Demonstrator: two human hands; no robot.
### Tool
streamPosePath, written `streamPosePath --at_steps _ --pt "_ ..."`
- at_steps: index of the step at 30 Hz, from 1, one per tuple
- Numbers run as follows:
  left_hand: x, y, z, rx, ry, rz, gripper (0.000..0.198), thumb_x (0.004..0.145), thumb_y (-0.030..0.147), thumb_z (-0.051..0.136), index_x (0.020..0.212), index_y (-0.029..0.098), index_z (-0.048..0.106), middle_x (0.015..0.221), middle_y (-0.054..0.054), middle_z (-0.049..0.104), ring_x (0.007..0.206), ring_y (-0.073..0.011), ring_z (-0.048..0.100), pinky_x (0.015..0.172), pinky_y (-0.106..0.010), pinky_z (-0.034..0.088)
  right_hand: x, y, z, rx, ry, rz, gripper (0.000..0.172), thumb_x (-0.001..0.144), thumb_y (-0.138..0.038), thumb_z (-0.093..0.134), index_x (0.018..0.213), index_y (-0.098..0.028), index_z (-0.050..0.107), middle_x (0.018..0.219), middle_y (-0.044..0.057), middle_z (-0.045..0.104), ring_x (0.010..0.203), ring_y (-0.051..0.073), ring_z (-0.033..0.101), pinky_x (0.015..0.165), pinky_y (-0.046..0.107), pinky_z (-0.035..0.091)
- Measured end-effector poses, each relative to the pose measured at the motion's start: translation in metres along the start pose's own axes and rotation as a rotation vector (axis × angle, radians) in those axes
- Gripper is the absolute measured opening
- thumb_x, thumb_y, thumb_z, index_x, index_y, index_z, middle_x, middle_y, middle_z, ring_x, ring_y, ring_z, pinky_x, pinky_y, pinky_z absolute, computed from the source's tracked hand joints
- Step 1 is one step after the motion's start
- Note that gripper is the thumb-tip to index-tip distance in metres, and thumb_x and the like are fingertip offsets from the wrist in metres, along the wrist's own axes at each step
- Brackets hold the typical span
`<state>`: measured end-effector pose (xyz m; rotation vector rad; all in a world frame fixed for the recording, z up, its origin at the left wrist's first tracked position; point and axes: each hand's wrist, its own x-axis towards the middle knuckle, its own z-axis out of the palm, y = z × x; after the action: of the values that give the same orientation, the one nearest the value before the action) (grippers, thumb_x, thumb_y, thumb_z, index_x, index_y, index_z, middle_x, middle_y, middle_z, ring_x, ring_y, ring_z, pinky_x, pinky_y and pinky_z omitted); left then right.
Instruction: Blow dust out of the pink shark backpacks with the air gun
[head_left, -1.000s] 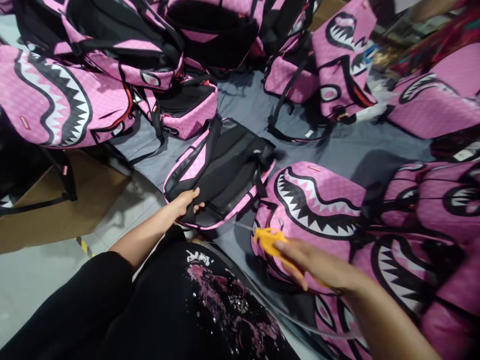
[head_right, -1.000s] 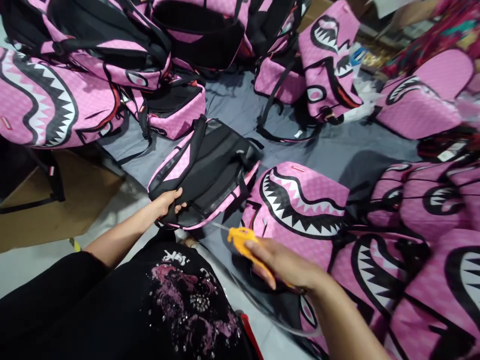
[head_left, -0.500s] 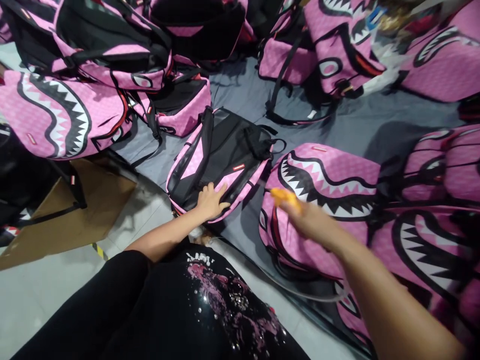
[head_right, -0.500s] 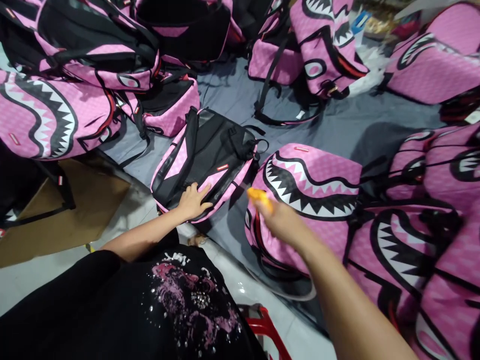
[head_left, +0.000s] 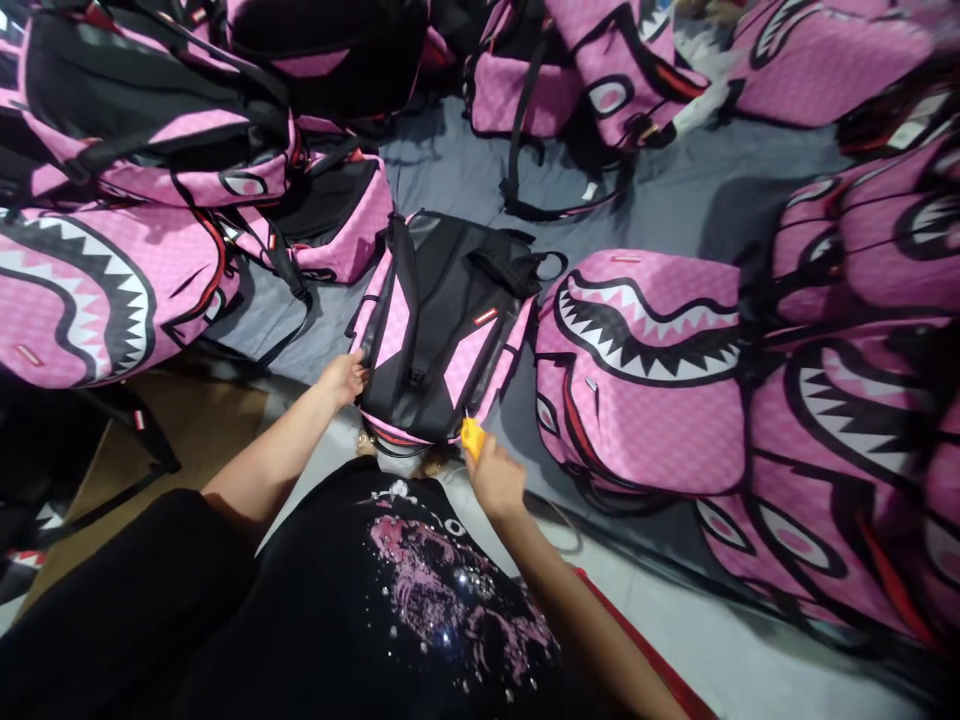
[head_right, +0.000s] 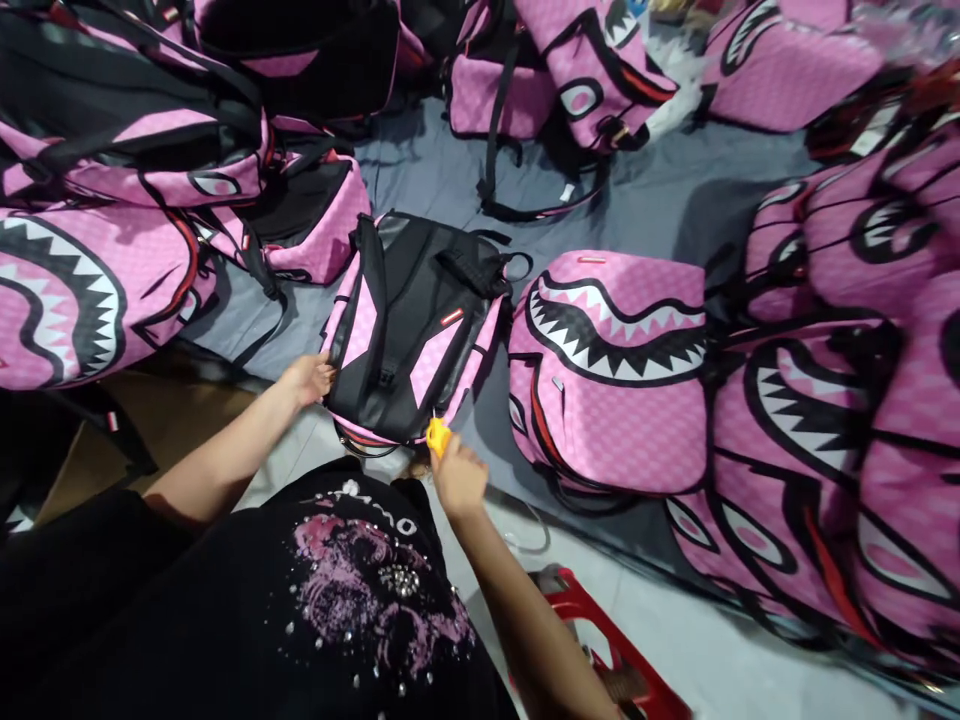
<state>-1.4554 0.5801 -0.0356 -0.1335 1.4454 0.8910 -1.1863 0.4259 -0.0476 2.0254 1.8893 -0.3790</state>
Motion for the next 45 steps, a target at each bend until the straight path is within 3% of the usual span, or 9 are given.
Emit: streamPosePath --at_steps 5,12,16,22,30,34,37,41,45 --pt "0.006 -0.011 -0.007 -0.047 -0.363 -0.167 0.043 0.096 0.044 0.048 0.114 0.007 0.060 0.085 -0.014 0.072 0.079 -0.0242 0.072 0.080 -0.038 0.058 0.026 -0.013 0.025 0.036 0.100 -0.027 0.041 0.099 -0.035 0.041 0.123 -0.004 0.052 0.092 0.018 0.065 0.084 0.026 0.068 0.067 0.032 0.047" --pt "0.038 -0.026 -0.009 -0.135 -0.725 -0.226 0.076 0.091 0.066 0.043 0.130 0.002 0.055 0.101 -0.022 0.073 0.100 -0.0329 0.071 0.096 -0.046 0.051 0.043 -0.006 0.036 0.097 -0.007 0.035 0.034 0.101 -0.031 0.035 0.117 -0.006 0.051 0.078 0.012 0.067 0.071 0.025 0.071 0.056 0.030 0.043" --pt "0.030 -0.021 -0.014 -0.144 -0.751 -0.188 0.084 0.091 0.072 0.031 0.132 0.003 0.054 0.108 -0.023 0.072 0.106 -0.0328 0.069 0.098 -0.048 0.050 0.025 -0.012 0.027 0.087 -0.022 0.078 0.034 0.100 -0.032 0.040 0.121 -0.006 0.050 0.079 0.013 0.068 0.072 0.024 0.071 0.056 0.029 0.041" --pt "0.028 -0.014 -0.017 -0.092 -0.765 -0.229 0.092 0.086 0.079 0.035 0.133 0.003 0.055 0.112 -0.023 0.071 0.114 -0.0344 0.065 0.103 -0.050 0.046 -0.021 -0.014 0.036 0.122 -0.049 0.174 0.032 0.100 -0.031 0.039 0.119 -0.008 0.052 0.073 0.010 0.066 0.064 0.020 0.067 0.053 0.026 0.032" --pt "0.029 -0.012 0.000 -0.030 -0.775 -0.228 0.096 0.086 0.081 0.029 0.136 0.004 0.052 0.114 -0.021 0.071 0.119 -0.0336 0.063 0.106 -0.049 0.044 -0.039 -0.021 0.017 0.300 -0.197 0.299 0.030 0.100 -0.033 0.038 0.118 -0.013 0.051 0.078 0.010 0.069 0.069 0.020 0.065 0.057 0.027 0.027" --pt "0.029 -0.011 0.009 0.000 -0.767 -0.183 0.089 0.086 0.079 0.035 0.135 0.007 0.054 0.115 -0.019 0.071 0.118 -0.0329 0.063 0.105 -0.049 0.045 -0.085 -0.024 0.017 0.367 -0.237 0.346 0.035 0.100 -0.035 0.037 0.125 -0.014 0.051 0.079 0.009 0.069 0.068 0.021 0.066 0.057 0.026 0.029" --pt "0.029 -0.010 0.014 0.021 -0.768 -0.178 0.086 0.086 0.077 0.039 0.134 0.008 0.055 0.114 -0.018 0.072 0.116 -0.0327 0.064 0.104 -0.049 0.046 -0.115 -0.037 0.010 0.457 -0.356 0.262 0.037 0.099 -0.036 0.040 0.129 -0.018 0.050 0.077 0.006 0.069 0.069 0.021 0.067 0.057 0.025 0.033" --pt "0.030 -0.009 0.019 0.049 -0.794 -0.182 0.080 0.086 0.074 0.044 0.129 0.008 0.057 0.111 -0.018 0.072 0.114 -0.0329 0.065 0.102 -0.049 0.047 -0.104 -0.062 -0.008 0.457 -0.477 0.111 0.033 0.100 -0.034 0.040 0.127 -0.018 0.051 0.084 0.008 0.072 0.079 0.022 0.069 0.062 0.026 0.035" --pt "0.020 -0.003 0.015 0.218 -0.757 -0.120 0.068 0.087 0.068 0.046 0.118 0.010 0.061 0.105 -0.017 0.072 0.108 -0.0322 0.067 0.097 -0.048 0.049 -0.082 -0.076 -0.013 0.359 -0.512 0.211 0.030 0.103 -0.034 0.033 0.117 -0.016 0.052 0.091 0.013 0.072 0.085 0.024 0.070 0.062 0.027 0.034"
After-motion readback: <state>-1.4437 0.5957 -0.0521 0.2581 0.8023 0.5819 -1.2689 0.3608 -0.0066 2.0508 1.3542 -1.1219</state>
